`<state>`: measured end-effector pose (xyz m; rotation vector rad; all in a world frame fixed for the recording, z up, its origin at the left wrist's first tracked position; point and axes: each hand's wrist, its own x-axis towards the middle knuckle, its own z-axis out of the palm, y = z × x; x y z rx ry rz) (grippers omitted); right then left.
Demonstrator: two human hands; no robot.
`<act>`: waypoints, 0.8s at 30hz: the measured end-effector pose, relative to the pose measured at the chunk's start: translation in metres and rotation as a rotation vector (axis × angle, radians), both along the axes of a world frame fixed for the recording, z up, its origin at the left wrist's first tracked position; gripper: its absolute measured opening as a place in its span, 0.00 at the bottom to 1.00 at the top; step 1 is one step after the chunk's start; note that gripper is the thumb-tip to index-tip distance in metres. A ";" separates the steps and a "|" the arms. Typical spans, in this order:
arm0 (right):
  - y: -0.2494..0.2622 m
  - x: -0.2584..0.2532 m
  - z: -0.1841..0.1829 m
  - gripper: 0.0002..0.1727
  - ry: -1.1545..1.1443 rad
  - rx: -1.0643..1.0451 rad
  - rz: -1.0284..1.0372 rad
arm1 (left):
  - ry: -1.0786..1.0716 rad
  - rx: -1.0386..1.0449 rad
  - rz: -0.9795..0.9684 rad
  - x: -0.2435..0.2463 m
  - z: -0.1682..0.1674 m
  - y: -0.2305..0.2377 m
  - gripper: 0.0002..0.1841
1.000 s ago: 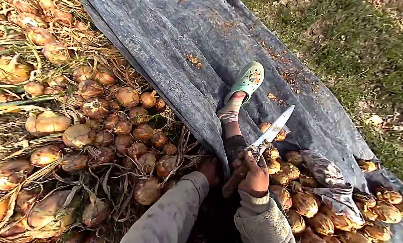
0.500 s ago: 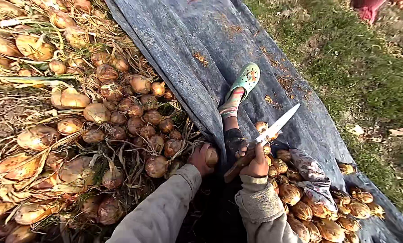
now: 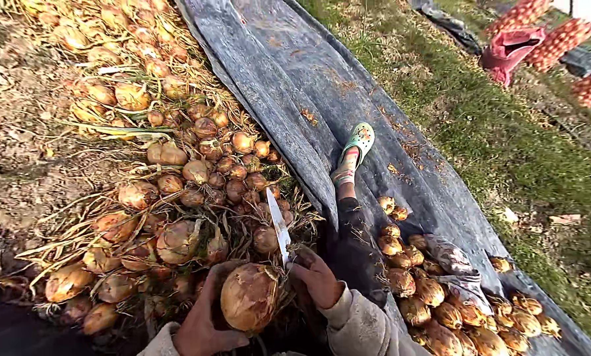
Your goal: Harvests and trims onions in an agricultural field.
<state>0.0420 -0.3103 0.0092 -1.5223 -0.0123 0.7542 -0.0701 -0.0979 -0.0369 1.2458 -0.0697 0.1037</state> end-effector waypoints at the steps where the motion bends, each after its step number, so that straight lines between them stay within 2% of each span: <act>1: 0.009 -0.006 0.003 0.23 -0.004 0.031 0.043 | -0.023 -0.024 0.000 -0.006 0.004 0.005 0.51; 3: 0.018 -0.016 0.005 0.28 -0.062 0.132 0.131 | 0.000 -0.154 -0.022 -0.016 0.006 0.013 0.47; 5: 0.024 -0.020 0.003 0.49 -0.178 0.160 0.209 | 0.088 -0.338 -0.057 -0.022 0.009 0.018 0.43; 6: 0.027 -0.021 0.003 0.57 -0.252 0.120 0.233 | 0.141 -0.420 -0.081 -0.024 0.010 0.020 0.42; 7: 0.030 -0.023 0.003 0.60 -0.321 0.061 0.238 | 0.196 -0.464 -0.088 -0.026 0.011 0.021 0.42; 10: 0.041 -0.027 -0.003 0.57 -0.425 -0.007 0.204 | 0.250 -0.520 -0.143 -0.032 0.009 0.027 0.33; 14: 0.048 -0.035 -0.004 0.51 -0.549 0.066 0.189 | 0.222 -0.508 -0.331 -0.036 0.008 0.046 0.22; 17: 0.054 -0.042 0.004 0.41 -0.616 0.160 0.227 | 0.268 -0.425 -0.413 -0.044 0.022 0.067 0.20; 19: 0.057 -0.052 0.012 0.36 -0.604 0.178 0.274 | 0.248 -0.275 -0.492 -0.047 0.033 0.090 0.23; 23: 0.063 -0.091 0.026 0.38 -0.301 0.065 0.225 | 0.294 0.281 -0.647 -0.055 0.054 0.125 0.34; 24: 0.064 -0.097 0.027 0.36 -0.216 0.033 0.192 | 0.284 0.419 -0.709 -0.055 0.058 0.127 0.34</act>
